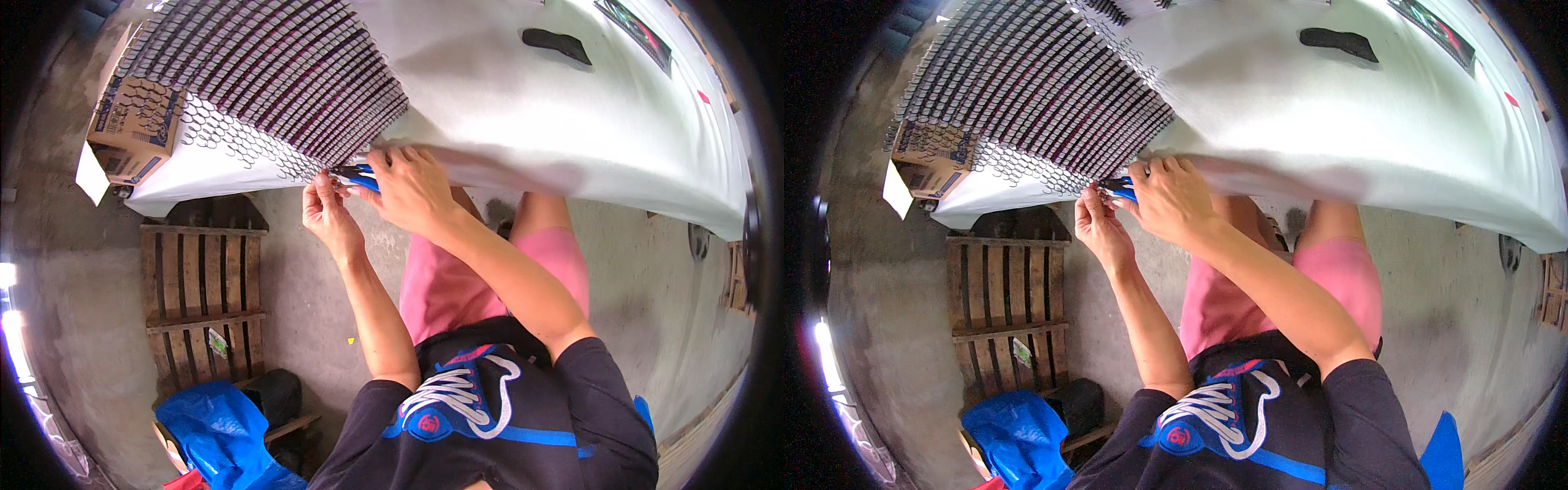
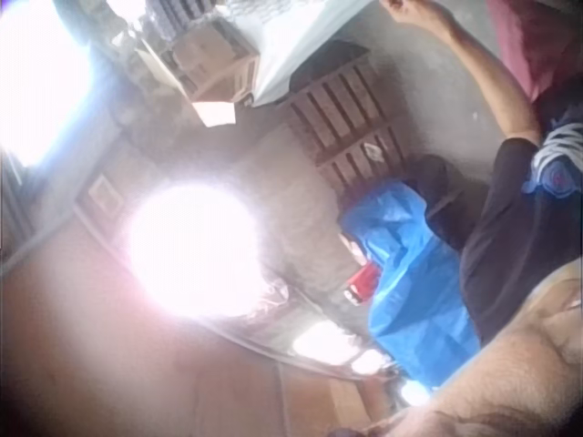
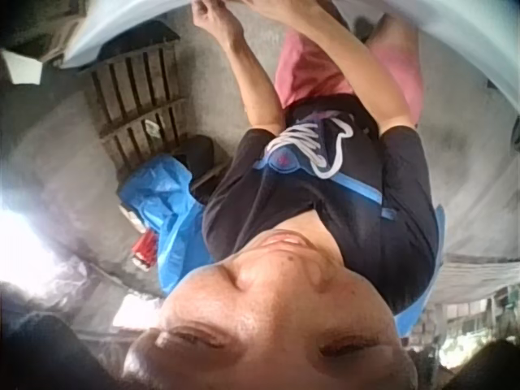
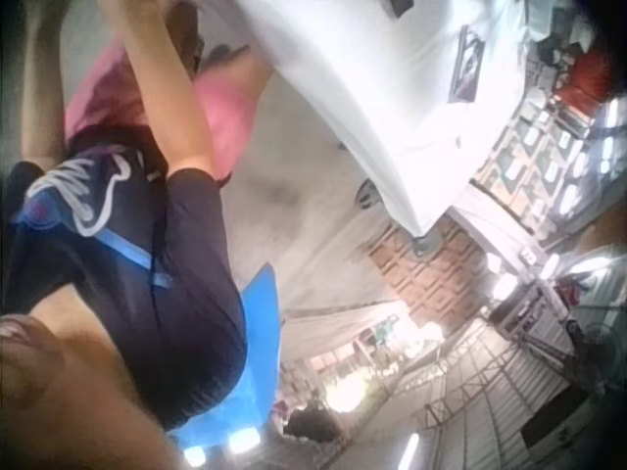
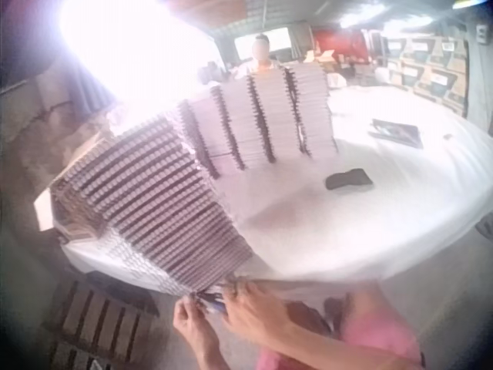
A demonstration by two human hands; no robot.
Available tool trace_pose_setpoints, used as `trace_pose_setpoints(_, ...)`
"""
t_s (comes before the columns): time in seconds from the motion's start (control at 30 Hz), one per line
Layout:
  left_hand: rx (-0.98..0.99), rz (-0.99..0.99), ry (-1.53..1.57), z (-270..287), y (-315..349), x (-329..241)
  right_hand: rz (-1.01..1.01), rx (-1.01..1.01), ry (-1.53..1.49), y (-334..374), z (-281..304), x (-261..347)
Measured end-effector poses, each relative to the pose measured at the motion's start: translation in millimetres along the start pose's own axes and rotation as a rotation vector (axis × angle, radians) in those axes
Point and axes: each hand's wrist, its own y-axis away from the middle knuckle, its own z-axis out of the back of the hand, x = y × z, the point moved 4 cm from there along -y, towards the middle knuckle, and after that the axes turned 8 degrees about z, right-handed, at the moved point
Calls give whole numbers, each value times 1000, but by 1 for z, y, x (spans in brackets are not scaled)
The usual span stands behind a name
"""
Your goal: The person uses pliers to trim the spiral binding of notebooks one at a time, then stacks them on the table. The person also trims a large stack of notebooks together using pliers.
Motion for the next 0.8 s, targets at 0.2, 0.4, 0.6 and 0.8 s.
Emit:
trace_pose_setpoints(0.2, -76, -60, -177, 1, 2, -9, -124, 243, -134, -4, -2, -9)
trace_pose_setpoints(0.4, 10, -36, -210, 0, 4, -21, -14, -56, 50, 14, 21, -10)
trace_pose_setpoints(0.6, 58, -6, -189, 0, 1, -21, 4, -80, 115, 5, 24, 3)
trace_pose_setpoints(0.8, 58, -25, -189, 0, 2, -21, -33, 20, 66, -2, 14, 7)
